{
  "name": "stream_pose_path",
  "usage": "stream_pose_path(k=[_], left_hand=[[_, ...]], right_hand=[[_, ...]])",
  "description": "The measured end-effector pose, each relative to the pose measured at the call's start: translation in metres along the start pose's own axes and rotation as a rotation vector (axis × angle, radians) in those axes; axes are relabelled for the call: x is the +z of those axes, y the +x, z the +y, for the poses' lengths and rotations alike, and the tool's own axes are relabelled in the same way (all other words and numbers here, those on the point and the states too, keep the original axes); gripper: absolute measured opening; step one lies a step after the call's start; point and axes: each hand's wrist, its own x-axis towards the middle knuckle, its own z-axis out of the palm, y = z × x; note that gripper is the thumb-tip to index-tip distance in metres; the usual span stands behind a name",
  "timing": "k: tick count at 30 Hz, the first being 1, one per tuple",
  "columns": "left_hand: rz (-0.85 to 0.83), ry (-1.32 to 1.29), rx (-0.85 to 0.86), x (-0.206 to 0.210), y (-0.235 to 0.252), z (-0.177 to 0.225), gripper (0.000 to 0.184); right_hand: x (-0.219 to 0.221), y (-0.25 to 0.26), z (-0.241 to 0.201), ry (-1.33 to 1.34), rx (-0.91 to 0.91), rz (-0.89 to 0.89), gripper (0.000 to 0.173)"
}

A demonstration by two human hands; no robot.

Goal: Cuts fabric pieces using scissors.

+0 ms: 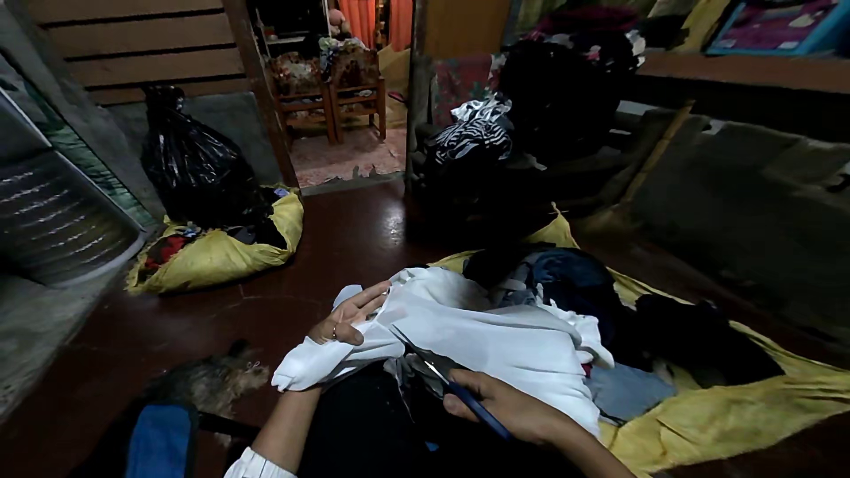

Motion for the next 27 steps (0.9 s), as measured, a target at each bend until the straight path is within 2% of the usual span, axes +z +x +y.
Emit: stream_pose_path(k=[1, 2, 3, 4, 5, 7, 15, 22, 27], left_hand=[[0.062, -0.030, -0.021, 0.006, -0.002, 0.003, 0.065], [0.227, -0.059, -0.085, 0.021, -0.002, 0.009, 0.056], [0.148, -0.078, -0.046, 0.005, -0.004, -0.003, 0.071], [-0.035, -0.107, -0.006, -0.026, -0.006, -0.022, 0.092], [-0.111, -0.113, 0.017, -0.044, -0.007, -0.035, 0.105], [-0.098, -0.118, 0.022, -0.050, -0.008, -0.041, 0.113], [-0.131, -0.111, 0.008, -0.049, -0.011, -0.037, 0.103], [-0.116, -0.052, -0.011, -0.049, -0.011, -0.033, 0.106], [-0.127, -0.102, -0.009, -0.048, -0.013, -0.034, 0.103]], right_hand=[[-0.001, 0.001, -0.001, -0.007, -0.008, -0.001, 0.053], [-0.001, 0.002, -0.001, -0.014, -0.011, -0.004, 0.054], [-0.001, 0.003, -0.002, -0.016, -0.014, -0.005, 0.055], [-0.001, 0.004, -0.002, -0.013, -0.016, -0.006, 0.056], [-0.001, 0.005, -0.003, -0.013, -0.015, -0.008, 0.056], [-0.001, 0.006, -0.003, -0.011, -0.022, -0.011, 0.055], [-0.002, 0.008, -0.004, -0.036, -0.029, 0.020, 0.052], [-0.003, 0.007, -0.004, -0.025, -0.061, 0.037, 0.050], [-0.003, 0.007, -0.006, 0.031, -0.041, 0.019, 0.052]])
